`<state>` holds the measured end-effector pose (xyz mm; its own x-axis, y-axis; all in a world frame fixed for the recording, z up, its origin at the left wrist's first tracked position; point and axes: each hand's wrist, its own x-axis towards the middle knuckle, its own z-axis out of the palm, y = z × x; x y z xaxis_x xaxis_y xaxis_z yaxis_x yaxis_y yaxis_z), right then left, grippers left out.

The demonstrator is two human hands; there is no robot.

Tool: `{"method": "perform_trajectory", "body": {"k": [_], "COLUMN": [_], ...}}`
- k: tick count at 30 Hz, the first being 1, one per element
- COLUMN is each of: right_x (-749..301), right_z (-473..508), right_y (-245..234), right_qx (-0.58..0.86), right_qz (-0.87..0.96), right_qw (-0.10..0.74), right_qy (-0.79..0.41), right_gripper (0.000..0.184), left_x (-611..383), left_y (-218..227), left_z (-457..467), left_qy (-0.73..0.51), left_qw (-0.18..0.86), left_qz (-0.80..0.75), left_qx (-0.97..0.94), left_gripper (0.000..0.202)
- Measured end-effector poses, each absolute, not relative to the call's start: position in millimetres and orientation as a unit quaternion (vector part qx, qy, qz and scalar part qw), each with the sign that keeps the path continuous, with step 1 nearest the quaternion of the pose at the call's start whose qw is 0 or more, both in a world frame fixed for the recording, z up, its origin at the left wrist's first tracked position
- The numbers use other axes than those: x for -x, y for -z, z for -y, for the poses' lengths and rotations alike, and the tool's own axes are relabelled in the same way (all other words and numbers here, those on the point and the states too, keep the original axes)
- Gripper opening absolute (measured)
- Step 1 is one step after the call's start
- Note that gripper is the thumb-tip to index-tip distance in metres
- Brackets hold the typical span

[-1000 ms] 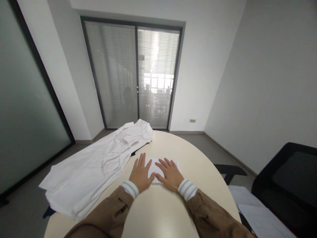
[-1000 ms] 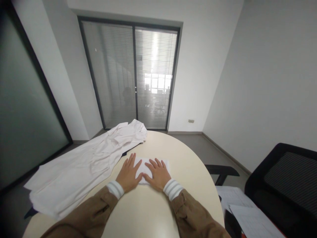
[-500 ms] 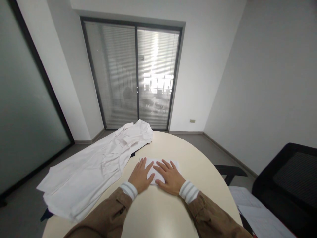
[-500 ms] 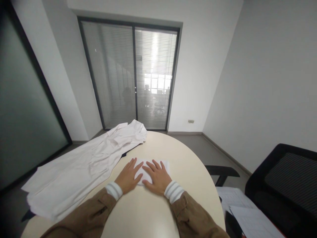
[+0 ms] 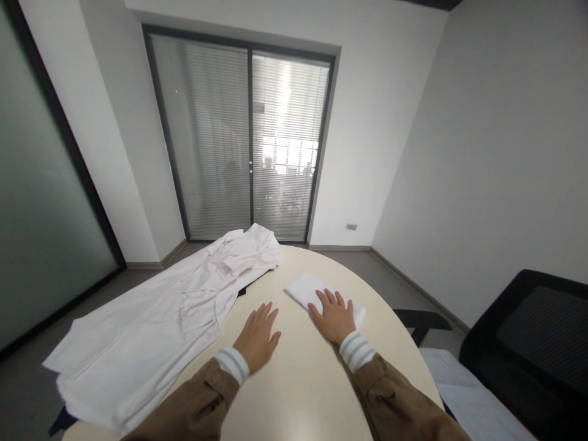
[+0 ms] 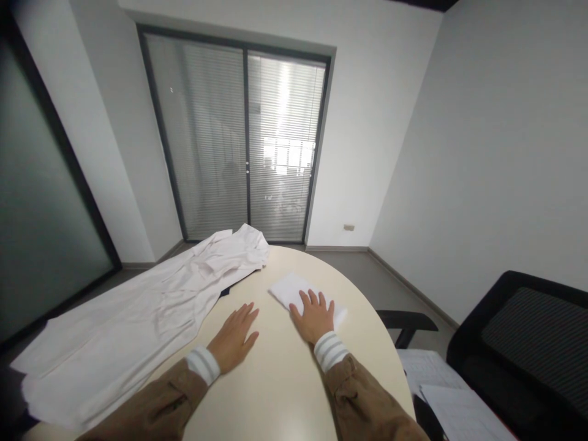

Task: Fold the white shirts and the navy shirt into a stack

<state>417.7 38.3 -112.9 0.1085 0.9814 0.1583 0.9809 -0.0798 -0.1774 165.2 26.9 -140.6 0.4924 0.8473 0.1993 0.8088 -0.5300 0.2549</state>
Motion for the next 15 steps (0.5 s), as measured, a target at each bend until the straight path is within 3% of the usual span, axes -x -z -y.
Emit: {"method": "perform_trajectory", "body": {"k": [15], "right_x": [-484], "right_z": [-129], "right_y": [117], "right_qx": [0.805], "right_qz": [0.579], "right_qw": [0.129], "right_qy": [0.023], "right_gripper": [0.068], "left_x": [-165], "left_y": [144], "left_z": [-31], "left_qy": [-0.148], "left_qw": [0.042], "left_qz": [-0.469], "left_qx": [-0.870], "left_gripper": [0.047]}}
